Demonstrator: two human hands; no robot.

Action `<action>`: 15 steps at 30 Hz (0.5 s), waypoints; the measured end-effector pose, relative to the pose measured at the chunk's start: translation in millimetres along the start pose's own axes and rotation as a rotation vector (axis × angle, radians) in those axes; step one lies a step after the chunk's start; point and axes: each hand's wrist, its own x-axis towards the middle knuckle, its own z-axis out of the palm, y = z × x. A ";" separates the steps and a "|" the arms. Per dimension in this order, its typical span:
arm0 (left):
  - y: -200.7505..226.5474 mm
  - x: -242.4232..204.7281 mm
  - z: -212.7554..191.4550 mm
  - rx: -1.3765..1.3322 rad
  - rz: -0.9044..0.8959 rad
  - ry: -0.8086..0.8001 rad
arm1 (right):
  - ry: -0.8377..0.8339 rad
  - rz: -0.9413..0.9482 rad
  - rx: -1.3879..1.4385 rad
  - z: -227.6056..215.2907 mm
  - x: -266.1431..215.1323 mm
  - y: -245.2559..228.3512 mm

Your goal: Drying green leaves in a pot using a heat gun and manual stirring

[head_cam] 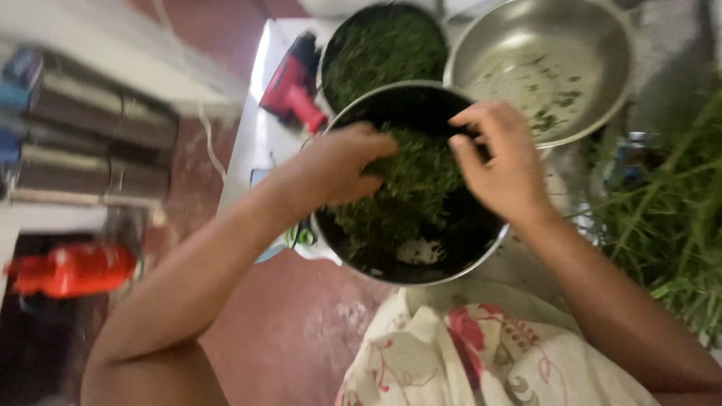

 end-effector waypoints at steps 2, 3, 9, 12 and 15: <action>7.7 -13.1 -37.6 -0.057 0.012 0.079 | -0.005 -0.016 0.003 -0.6 2.8 2.5; 11.0 -19.7 -50.5 -0.063 0.048 0.136 | -0.010 0.015 0.005 -1.1 1.3 0.8; 68.3 -73.2 -157.0 -0.099 0.173 0.276 | -0.109 0.149 -0.051 -8.7 7.5 -27.5; 75.1 -80.1 -171.6 -0.148 0.250 0.355 | -0.244 0.139 0.117 -10.6 9.1 -24.2; 72.8 -76.2 -168.2 -0.191 0.347 0.411 | -0.629 0.277 0.077 -9.2 14.2 -18.9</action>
